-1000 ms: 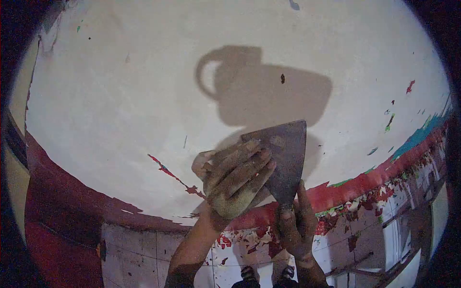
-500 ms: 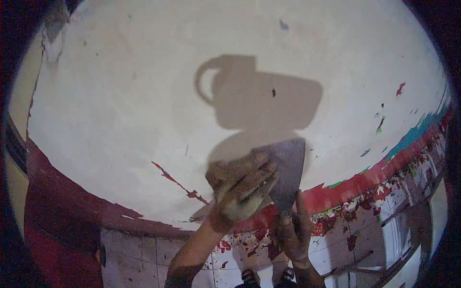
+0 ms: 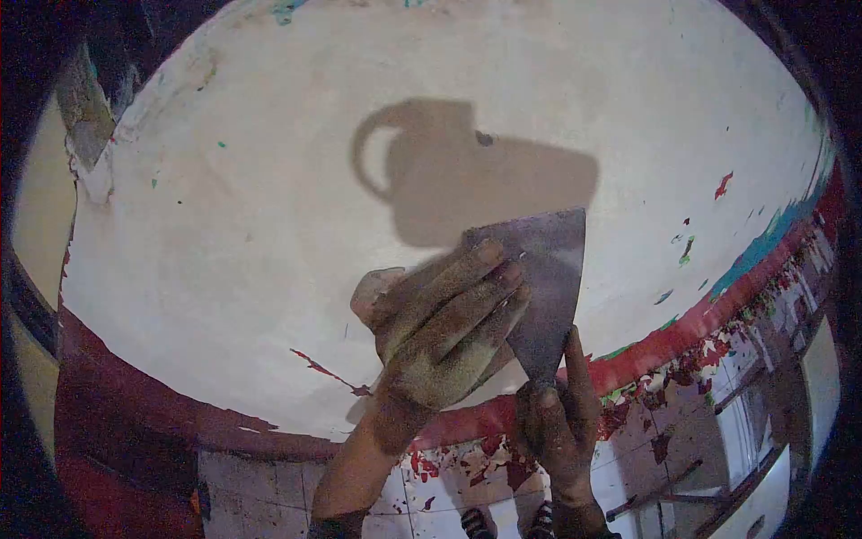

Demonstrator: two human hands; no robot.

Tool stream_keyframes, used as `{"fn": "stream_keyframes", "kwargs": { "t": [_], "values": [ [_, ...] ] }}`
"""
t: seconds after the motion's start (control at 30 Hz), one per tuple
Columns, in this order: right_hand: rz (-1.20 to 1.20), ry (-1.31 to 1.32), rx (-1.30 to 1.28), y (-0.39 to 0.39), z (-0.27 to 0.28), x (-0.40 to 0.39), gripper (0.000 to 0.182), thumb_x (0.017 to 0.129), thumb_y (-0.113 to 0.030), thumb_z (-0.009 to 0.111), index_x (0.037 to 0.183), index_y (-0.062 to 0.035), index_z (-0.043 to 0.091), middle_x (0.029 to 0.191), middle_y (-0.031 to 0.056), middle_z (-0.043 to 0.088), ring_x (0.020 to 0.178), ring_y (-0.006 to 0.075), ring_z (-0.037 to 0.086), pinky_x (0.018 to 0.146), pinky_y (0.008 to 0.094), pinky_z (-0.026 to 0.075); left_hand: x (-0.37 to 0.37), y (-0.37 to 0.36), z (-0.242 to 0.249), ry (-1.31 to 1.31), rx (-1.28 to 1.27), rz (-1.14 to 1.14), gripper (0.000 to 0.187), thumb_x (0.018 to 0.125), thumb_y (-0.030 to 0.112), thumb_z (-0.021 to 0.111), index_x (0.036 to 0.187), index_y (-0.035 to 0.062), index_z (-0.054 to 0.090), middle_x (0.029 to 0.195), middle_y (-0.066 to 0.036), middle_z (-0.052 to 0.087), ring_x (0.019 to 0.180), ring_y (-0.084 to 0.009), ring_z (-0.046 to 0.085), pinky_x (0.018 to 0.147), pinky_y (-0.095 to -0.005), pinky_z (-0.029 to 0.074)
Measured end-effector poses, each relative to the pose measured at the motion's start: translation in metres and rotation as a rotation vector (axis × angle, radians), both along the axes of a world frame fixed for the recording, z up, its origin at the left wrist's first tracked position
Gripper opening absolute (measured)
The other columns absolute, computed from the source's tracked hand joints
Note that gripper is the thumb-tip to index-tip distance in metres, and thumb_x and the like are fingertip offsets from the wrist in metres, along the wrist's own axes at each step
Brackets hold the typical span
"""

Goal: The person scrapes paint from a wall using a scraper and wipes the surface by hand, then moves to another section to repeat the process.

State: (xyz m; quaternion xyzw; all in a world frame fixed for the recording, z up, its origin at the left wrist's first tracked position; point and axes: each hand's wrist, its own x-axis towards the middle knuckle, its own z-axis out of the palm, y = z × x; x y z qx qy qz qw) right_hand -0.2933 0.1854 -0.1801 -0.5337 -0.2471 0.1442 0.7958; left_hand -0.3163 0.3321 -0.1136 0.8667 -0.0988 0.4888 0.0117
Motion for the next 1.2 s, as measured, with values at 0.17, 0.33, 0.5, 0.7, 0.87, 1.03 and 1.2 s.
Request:
{"fn": "stream_keyframes", "kwargs": {
  "t": [0.17,0.33,0.5,0.7,0.87,1.03,1.2],
  "values": [
    [0.000,-0.033,-0.083,-0.009,-0.010,0.000,0.058,0.087,-0.024,0.045,0.132,0.0018,0.019,0.065,0.0037,0.053,0.049,0.0069,0.046,0.043,0.0228,0.037,0.000,0.001,-0.012,0.028,-0.058,-0.018,0.034,0.054,0.016,0.068,0.088,0.0139,0.066,0.101,-0.001,0.060,0.099,-0.0191,0.055,0.082,-0.0319,0.040],
    [-0.010,-0.004,-0.099,-0.016,-0.001,-0.006,0.058,0.086,-0.023,0.046,0.132,0.0007,0.019,0.065,0.0042,0.053,0.048,0.0073,0.046,0.043,0.0230,0.037,0.005,-0.002,-0.006,0.006,-0.019,-0.094,0.038,0.050,0.019,0.068,0.088,0.0145,0.066,0.100,0.000,0.061,0.098,-0.0189,0.055,0.080,-0.0320,0.040],
    [-0.028,-0.009,-0.100,-0.014,0.004,-0.004,0.058,0.087,-0.023,0.046,0.132,0.0017,0.019,0.062,0.0033,0.052,0.047,0.0072,0.045,0.042,0.0227,0.037,0.005,-0.002,0.005,-0.067,0.013,-0.030,0.037,0.051,0.018,0.068,0.087,0.0133,0.066,0.099,0.001,0.061,0.097,-0.0191,0.056,0.083,-0.0327,0.041],
    [0.008,-0.116,-0.030,-0.013,0.007,0.004,0.057,0.087,-0.022,0.045,0.132,0.0018,0.019,0.064,0.0029,0.052,0.047,0.0067,0.045,0.043,0.0223,0.038,0.006,-0.005,-0.007,-0.021,-0.116,-0.050,0.038,0.050,0.018,0.068,0.088,0.0124,0.065,0.099,0.000,0.061,0.097,-0.0202,0.056,0.086,-0.0342,0.042],
    [-0.034,-0.078,-0.062,-0.010,0.012,0.004,0.058,0.087,-0.024,0.046,0.132,0.0008,0.019,0.065,0.0029,0.052,0.048,0.0070,0.046,0.043,0.0222,0.038,0.005,-0.004,0.015,-0.033,0.018,-0.045,0.040,0.051,0.017,0.067,0.090,0.0113,0.065,0.100,-0.001,0.060,0.098,-0.0217,0.055,0.087,-0.0346,0.042],
    [-0.004,-0.006,-0.034,-0.015,0.029,0.003,0.061,0.086,-0.027,0.047,0.132,0.0011,0.019,0.065,0.0034,0.053,0.048,0.0068,0.046,0.043,0.0223,0.038,0.009,-0.011,0.031,-0.044,0.009,-0.061,0.037,0.051,0.016,0.065,0.088,0.0112,0.065,0.102,-0.002,0.060,0.100,-0.0217,0.054,0.087,-0.0354,0.042],
    [-0.029,-0.088,-0.100,-0.016,0.057,0.011,0.060,0.086,-0.025,0.046,0.132,0.0014,0.020,0.064,0.0035,0.053,0.048,0.0065,0.046,0.042,0.0228,0.037,0.011,-0.010,0.047,-0.056,0.033,0.000,0.034,0.053,0.015,0.066,0.087,0.0119,0.065,0.103,-0.002,0.059,0.100,-0.0214,0.054,0.085,-0.0349,0.043]
  ]
}}
